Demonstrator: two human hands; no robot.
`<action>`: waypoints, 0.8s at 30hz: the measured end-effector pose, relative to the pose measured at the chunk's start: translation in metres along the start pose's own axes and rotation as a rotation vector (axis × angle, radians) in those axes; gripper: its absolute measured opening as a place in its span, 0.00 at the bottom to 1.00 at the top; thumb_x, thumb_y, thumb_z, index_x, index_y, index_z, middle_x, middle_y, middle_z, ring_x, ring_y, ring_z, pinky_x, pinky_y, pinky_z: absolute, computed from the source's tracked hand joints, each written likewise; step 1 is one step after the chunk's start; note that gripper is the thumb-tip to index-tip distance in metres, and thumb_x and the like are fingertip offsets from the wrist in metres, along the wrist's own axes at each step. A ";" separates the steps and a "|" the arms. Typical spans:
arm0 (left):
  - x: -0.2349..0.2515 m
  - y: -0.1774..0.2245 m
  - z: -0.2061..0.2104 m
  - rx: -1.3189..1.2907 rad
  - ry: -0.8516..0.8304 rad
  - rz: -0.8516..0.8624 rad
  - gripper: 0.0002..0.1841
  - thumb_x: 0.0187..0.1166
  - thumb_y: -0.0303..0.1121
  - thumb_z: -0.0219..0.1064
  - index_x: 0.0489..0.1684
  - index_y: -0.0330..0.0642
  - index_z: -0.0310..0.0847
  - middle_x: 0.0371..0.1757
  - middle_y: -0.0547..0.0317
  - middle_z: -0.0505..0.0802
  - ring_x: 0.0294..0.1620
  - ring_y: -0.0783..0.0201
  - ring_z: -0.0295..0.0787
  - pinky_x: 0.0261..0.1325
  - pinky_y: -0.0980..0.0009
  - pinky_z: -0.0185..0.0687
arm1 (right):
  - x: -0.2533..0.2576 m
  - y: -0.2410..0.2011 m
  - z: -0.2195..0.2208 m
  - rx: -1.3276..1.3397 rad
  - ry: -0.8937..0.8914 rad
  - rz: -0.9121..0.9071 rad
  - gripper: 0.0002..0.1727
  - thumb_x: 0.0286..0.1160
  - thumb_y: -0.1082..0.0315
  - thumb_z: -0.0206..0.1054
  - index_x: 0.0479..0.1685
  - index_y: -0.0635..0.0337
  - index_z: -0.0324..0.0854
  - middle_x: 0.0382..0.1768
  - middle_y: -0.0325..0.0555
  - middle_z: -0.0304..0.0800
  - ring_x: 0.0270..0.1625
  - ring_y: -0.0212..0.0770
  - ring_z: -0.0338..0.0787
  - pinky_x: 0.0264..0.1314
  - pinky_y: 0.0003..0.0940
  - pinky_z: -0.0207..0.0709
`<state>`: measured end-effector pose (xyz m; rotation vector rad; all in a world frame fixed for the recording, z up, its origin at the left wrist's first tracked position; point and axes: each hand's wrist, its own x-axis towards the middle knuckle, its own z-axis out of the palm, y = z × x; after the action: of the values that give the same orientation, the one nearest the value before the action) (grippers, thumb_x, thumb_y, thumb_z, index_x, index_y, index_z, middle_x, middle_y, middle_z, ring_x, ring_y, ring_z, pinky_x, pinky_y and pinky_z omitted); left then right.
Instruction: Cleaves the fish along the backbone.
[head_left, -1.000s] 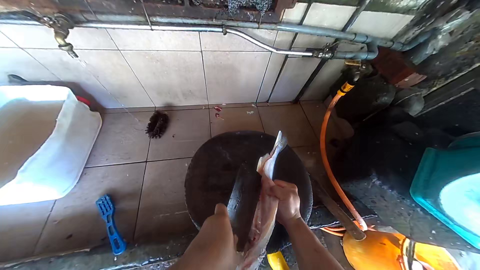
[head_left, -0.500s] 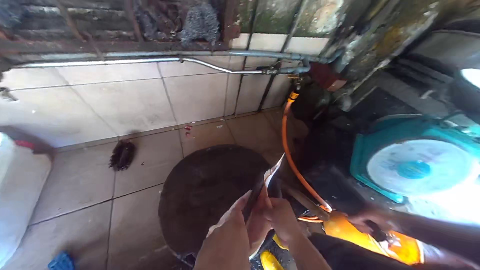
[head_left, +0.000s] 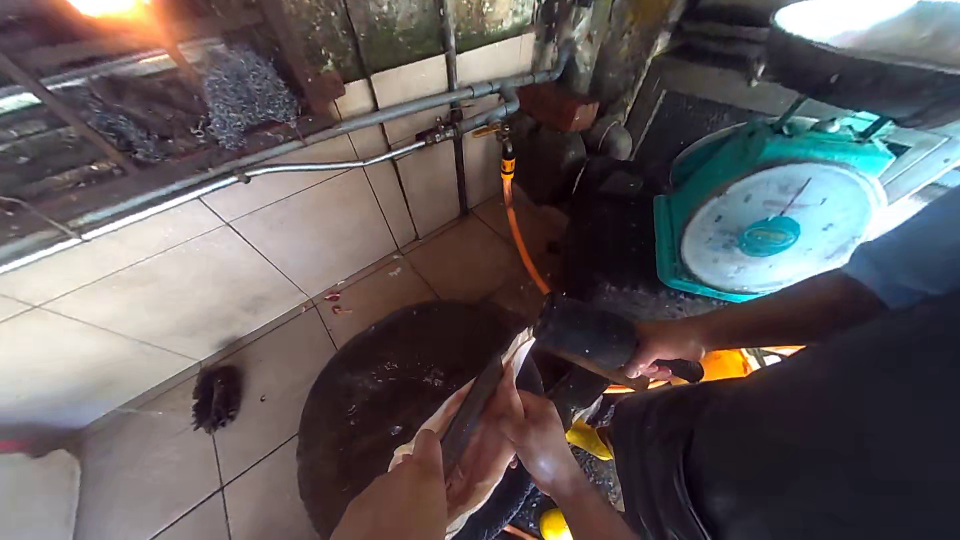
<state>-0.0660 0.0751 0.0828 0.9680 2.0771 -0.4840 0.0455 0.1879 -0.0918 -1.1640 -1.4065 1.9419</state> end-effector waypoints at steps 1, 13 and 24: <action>0.001 -0.001 -0.002 0.002 -0.004 -0.002 0.34 0.76 0.24 0.66 0.82 0.32 0.54 0.54 0.31 0.89 0.56 0.33 0.91 0.54 0.41 0.88 | 0.000 0.000 0.001 0.001 -0.003 0.000 0.04 0.61 0.67 0.70 0.26 0.57 0.83 0.16 0.40 0.81 0.13 0.35 0.78 0.14 0.32 0.72; 0.006 -0.002 -0.001 0.030 0.035 -0.015 0.34 0.74 0.26 0.69 0.79 0.40 0.56 0.46 0.41 0.91 0.52 0.39 0.94 0.49 0.44 0.90 | 0.003 0.007 0.001 0.042 -0.007 -0.036 0.03 0.54 0.70 0.68 0.26 0.57 0.84 0.18 0.40 0.84 0.16 0.34 0.80 0.15 0.31 0.71; 0.005 -0.001 -0.001 0.042 0.046 0.047 0.44 0.61 0.21 0.73 0.82 0.34 0.52 0.56 0.37 0.89 0.59 0.39 0.92 0.53 0.45 0.89 | 0.003 0.007 0.002 0.067 0.006 -0.052 0.03 0.52 0.70 0.68 0.24 0.57 0.84 0.18 0.42 0.85 0.17 0.35 0.82 0.16 0.31 0.72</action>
<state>-0.0691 0.0769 0.0795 1.0598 2.0874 -0.4867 0.0429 0.1862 -0.0986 -1.0909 -1.3444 1.9333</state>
